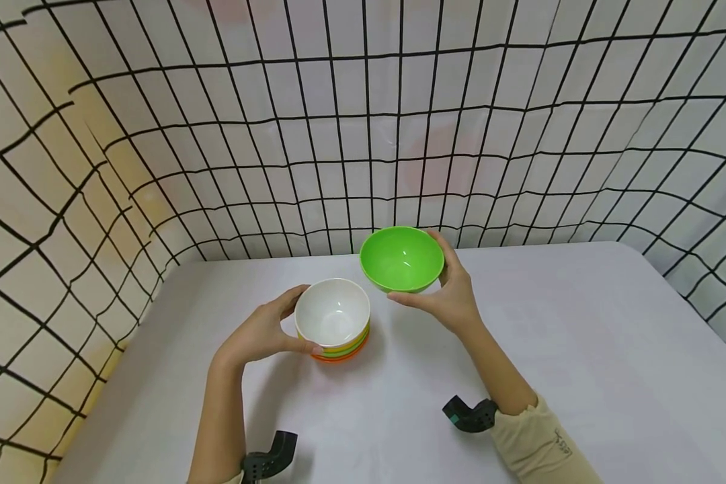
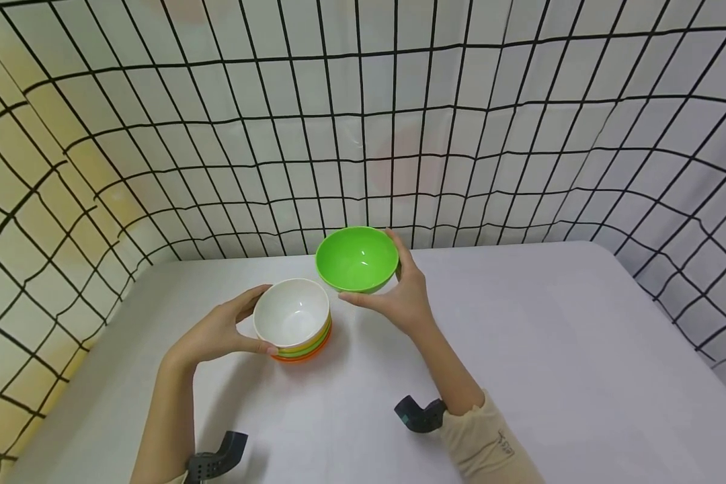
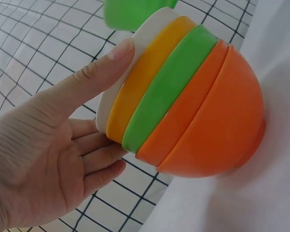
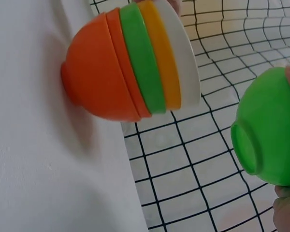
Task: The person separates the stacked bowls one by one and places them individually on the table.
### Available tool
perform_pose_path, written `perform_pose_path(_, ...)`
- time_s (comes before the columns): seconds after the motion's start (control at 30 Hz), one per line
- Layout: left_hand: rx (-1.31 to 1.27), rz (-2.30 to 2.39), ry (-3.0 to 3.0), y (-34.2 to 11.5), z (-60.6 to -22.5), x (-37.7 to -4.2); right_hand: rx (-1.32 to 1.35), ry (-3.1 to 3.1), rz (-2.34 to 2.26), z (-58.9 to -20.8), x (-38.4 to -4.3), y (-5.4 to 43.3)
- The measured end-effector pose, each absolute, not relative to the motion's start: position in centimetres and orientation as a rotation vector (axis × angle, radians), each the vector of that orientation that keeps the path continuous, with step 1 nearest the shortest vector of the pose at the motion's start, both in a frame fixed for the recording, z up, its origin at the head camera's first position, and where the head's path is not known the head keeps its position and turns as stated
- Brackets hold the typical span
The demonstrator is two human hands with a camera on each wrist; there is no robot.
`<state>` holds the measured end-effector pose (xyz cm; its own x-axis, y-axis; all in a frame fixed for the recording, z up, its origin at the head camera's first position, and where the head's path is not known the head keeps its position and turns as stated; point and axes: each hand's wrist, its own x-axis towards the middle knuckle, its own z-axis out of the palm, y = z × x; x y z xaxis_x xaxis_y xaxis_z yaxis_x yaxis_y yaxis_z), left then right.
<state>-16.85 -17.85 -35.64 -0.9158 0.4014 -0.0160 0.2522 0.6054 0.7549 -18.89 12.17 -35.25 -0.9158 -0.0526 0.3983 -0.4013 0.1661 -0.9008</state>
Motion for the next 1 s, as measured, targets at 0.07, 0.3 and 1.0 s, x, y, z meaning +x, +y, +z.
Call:
perform_pose_path(0.07, 0.542, 1.199, 2.648, -17.9, -35.6, -16.9, 0.407, -2.181, 1.801, -35.5, -19.1, 12.5)
perform_pose_path(0.3, 0.531, 1.197, 2.639, -17.9, -35.5, -16.9, 0.362, -2.230, 1.786, -35.4, -19.2, 12.8)
perform_pose_path(1.0, 0.534, 1.209, 2.628, -18.0, -35.7, -17.0, 0.243, -2.329, 1.621, -38.0, -20.0, 14.0)
